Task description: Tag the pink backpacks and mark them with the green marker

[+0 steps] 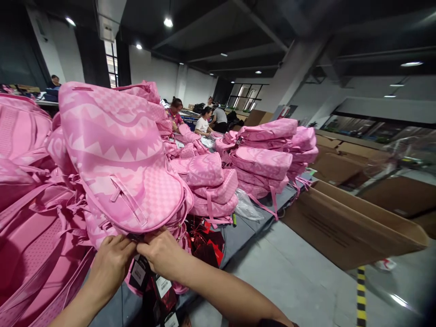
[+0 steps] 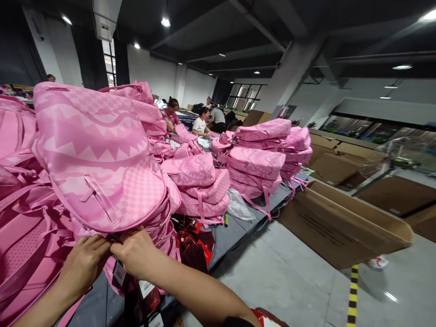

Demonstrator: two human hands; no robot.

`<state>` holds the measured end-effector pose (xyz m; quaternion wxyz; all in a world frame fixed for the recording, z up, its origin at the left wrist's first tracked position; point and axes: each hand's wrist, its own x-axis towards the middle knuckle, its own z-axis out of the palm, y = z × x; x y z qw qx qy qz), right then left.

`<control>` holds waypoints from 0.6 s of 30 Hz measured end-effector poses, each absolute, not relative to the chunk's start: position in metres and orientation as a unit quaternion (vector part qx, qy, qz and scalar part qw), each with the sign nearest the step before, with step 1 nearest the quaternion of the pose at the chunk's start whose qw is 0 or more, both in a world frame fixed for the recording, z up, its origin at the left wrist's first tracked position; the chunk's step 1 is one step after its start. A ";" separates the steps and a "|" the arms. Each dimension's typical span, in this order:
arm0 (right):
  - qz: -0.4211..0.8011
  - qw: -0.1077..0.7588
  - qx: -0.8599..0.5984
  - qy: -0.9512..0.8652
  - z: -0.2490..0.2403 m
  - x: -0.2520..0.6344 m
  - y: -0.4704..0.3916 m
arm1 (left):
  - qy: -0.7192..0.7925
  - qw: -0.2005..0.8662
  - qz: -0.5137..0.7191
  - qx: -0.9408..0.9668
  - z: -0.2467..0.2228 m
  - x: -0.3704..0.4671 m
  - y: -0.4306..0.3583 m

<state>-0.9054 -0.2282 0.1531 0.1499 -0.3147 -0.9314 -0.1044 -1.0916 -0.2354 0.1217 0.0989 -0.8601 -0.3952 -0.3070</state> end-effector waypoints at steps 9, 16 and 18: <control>-0.035 0.196 -0.354 -0.914 0.155 -0.903 -0.228 | -0.435 0.024 -0.369 -0.821 0.107 -1.091 -0.244; 0.022 0.234 -0.377 -0.896 0.150 -0.899 -0.230 | -0.468 0.002 -0.387 -0.794 0.099 -1.089 -0.243; 0.038 0.245 -0.373 -0.894 0.148 -0.897 -0.228 | -0.447 -0.012 -0.377 -0.811 0.094 -1.091 -0.243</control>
